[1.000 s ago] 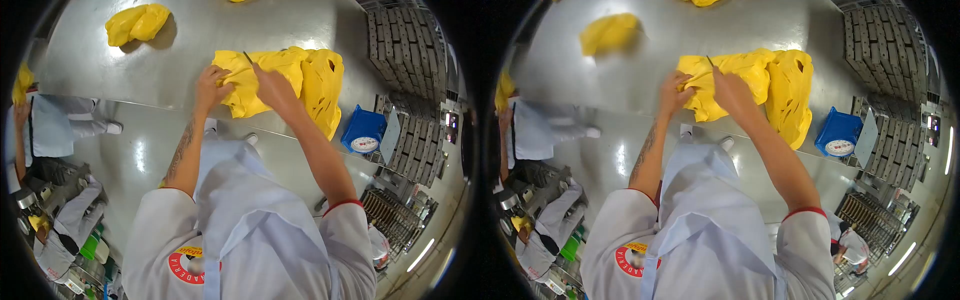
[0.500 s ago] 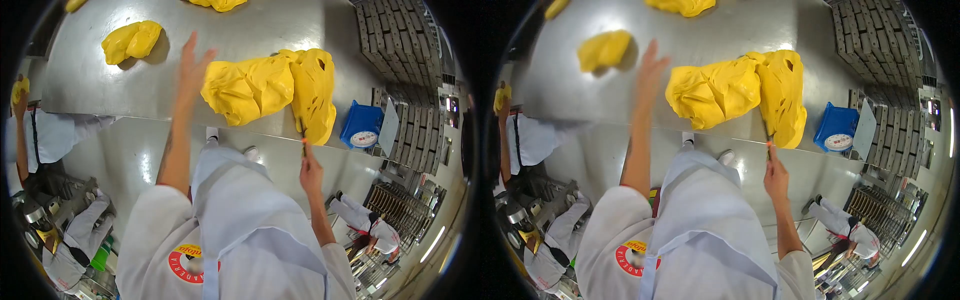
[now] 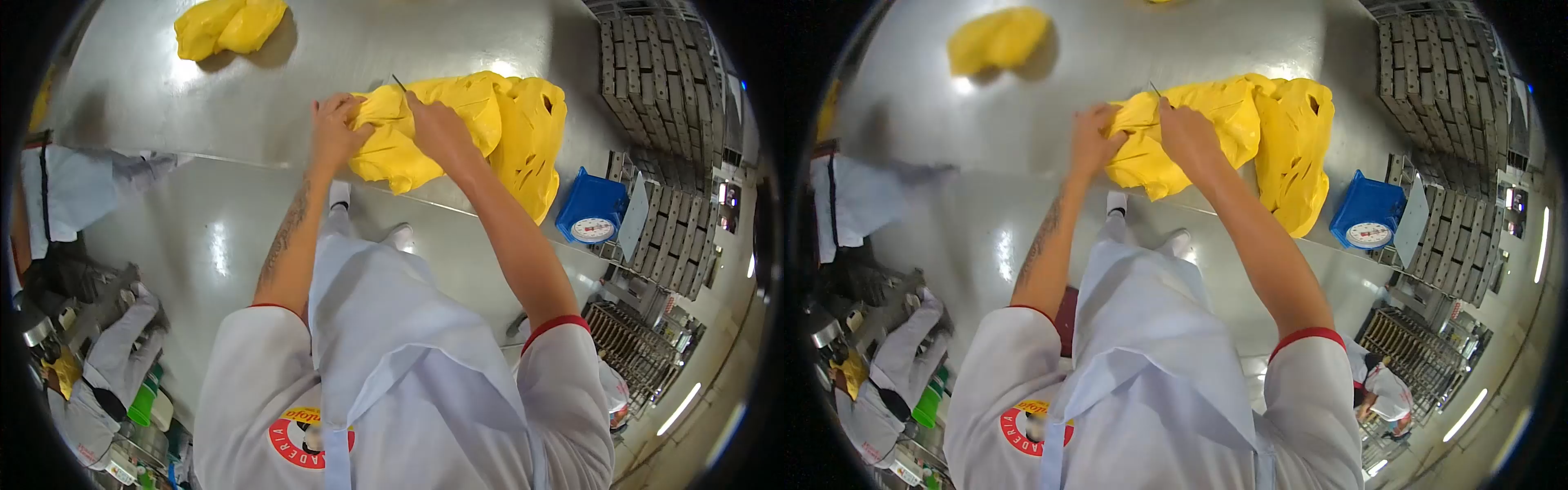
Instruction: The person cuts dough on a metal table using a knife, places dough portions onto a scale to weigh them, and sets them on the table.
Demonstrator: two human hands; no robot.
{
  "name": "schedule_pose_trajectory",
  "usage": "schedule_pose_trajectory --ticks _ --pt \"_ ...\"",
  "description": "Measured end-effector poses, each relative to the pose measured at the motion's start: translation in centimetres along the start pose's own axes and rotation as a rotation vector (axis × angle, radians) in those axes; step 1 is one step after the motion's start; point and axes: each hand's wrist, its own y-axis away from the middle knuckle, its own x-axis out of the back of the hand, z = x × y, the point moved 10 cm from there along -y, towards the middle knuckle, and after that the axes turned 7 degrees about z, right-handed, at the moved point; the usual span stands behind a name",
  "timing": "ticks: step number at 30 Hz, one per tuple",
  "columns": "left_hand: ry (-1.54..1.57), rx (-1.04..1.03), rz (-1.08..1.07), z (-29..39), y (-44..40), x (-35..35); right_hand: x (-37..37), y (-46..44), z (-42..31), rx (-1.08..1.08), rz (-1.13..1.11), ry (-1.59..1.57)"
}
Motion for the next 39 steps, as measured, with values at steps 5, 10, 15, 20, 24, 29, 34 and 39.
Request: schedule_pose_trajectory --ticks 5,10,15,20,24,29,34,39 --pt "0.091 -0.074 0.025 -1.5 1.2 2.1 -0.5 12.1 0.5 -0.098 -0.055 0.024" --pt "0.384 0.182 -0.251 -2.3 -1.8 3.0 -4.1 25.3 5.6 -0.304 -0.227 -0.137" --pt "0.039 0.282 -0.214 7.6 -5.9 0.1 4.2 28.9 6.9 -0.497 0.019 -0.358" --pt "-0.146 0.075 -0.333 4.2 -1.2 -4.8 12.2 13.3 3.4 -0.206 0.286 -0.359" --pt "0.036 -0.022 -0.086 3.7 0.4 -1.4 1.2 1.9 -0.3 -0.057 0.028 -0.149" --pt "0.135 -0.086 0.155 1.9 2.9 2.3 -4.7 11.2 2.4 -0.088 -0.098 -0.083" --pt "0.122 0.124 -0.263 0.4 0.5 2.4 -5.2 28.5 7.6 -0.319 -0.184 -0.065" --pt "-0.079 -0.266 -0.456 3.4 -5.3 -1.4 -3.6 42.7 10.2 -0.639 0.095 -0.304"
